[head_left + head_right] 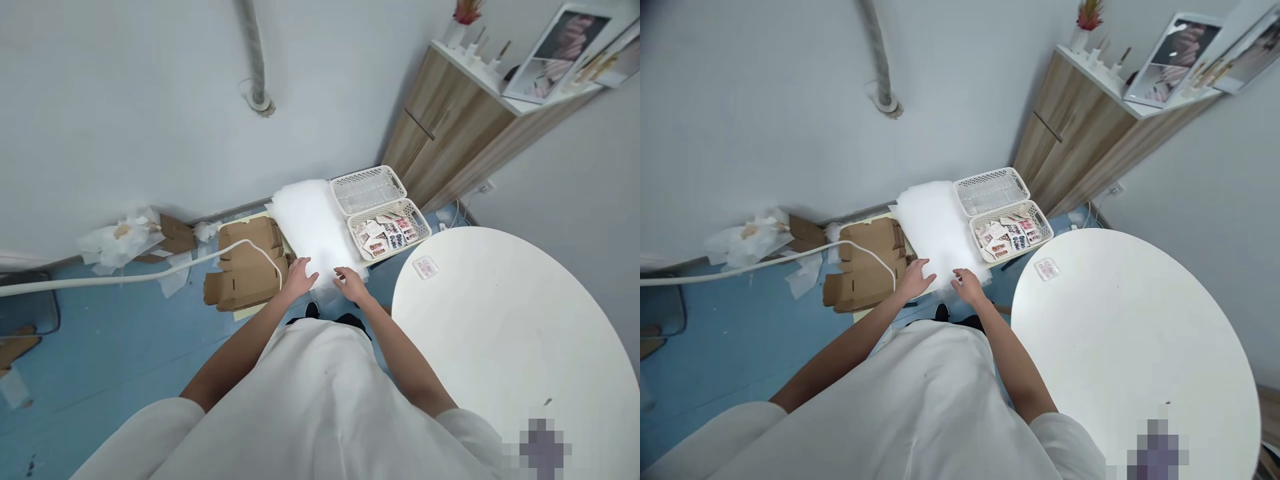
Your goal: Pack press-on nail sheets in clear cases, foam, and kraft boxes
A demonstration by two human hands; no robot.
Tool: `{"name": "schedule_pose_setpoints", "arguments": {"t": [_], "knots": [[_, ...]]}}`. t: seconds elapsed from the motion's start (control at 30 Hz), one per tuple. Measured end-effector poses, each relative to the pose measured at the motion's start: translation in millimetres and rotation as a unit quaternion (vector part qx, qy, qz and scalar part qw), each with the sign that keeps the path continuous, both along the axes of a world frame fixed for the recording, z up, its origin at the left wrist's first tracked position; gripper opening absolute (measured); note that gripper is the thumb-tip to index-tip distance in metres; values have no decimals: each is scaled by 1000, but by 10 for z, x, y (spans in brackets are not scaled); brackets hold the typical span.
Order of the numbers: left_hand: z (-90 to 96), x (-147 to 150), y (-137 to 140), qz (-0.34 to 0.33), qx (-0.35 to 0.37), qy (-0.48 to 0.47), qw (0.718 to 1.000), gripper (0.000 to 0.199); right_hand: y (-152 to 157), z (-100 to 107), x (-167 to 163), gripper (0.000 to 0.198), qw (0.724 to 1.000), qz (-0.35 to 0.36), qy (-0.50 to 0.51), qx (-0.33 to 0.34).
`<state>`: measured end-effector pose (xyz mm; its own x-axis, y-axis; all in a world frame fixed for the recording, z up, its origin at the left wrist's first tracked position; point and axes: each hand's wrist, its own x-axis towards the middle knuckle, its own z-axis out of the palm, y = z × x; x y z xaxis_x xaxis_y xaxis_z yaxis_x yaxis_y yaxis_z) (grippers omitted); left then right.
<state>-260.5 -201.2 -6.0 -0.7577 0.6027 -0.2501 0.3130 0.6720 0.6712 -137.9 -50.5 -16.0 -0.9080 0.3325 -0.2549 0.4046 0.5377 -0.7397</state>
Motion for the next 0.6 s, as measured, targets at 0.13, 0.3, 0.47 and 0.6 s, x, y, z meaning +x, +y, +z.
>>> {"name": "schedule_pose_setpoints", "arguments": {"t": [0.13, 0.3, 0.47, 0.6], "knots": [[-80, -115, -88, -11, 13, -27, 999, 47, -165, -90, -73, 38, 997, -10, -59, 48], [-179, -161, 59, -28, 37, -62, 997, 44, -84, -106, -76, 48, 993, -13, -97, 69], [-208, -259, 294, -42, 38, -115, 992, 47, 118, -124, -369, 65, 994, -32, -86, 64], [-263, -386, 500, -13, 25, -167, 986, 45, 211, -200, -646, 81, 994, -37, -100, 23]]}}
